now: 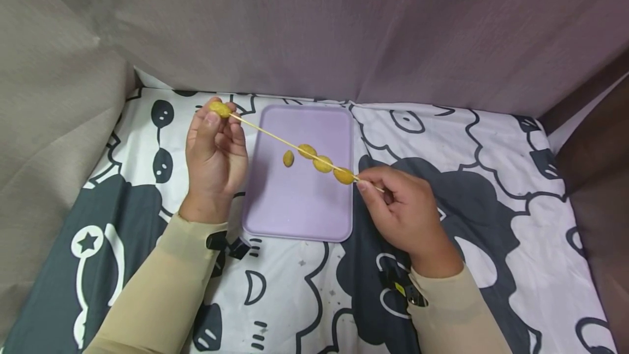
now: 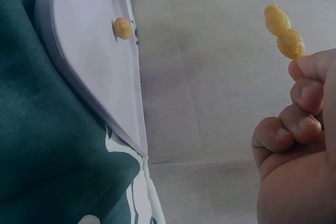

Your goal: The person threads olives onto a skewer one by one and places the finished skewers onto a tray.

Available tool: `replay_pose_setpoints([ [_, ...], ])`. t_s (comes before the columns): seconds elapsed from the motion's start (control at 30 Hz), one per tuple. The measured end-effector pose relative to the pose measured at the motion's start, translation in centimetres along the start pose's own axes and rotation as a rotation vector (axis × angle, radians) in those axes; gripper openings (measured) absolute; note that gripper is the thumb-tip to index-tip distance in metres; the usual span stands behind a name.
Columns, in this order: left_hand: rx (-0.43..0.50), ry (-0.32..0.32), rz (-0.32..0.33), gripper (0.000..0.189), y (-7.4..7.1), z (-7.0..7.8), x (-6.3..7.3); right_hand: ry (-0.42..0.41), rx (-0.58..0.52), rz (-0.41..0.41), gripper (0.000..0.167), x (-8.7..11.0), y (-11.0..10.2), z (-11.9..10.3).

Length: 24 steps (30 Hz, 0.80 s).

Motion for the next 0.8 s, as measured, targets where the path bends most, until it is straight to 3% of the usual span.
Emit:
replay_pose_setpoints([
  [0.13,-0.020,0.024,-0.022,0.034,-0.11,0.04,-0.05,0.005,-0.004,-0.005,0.010,-0.02,0.04,0.02],
  [0.37,-0.037,0.031,-0.004,0.034,-0.21,-0.08,-0.15,0.014,-0.005,-0.010,0.010,-0.01,0.07,0.14],
  [0.63,-0.053,0.027,0.013,0.035,-0.08,-0.34,-0.06,0.024,0.001,-0.041,0.024,-0.14,-0.09,0.14],
  [0.8,-0.054,0.030,0.016,0.034,-0.03,-0.41,-0.01,0.030,0.008,-0.054,0.025,-0.17,-0.17,0.09],
])
Point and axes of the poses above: each hand's wrist, its own x-axis away from the middle knuckle, its own y-axis out of the palm, z = x × y, the point moved 1 cm from there along -x, towards the middle knuckle, and after that the axes turned 7 degrees about x, right-handed, at the moved point
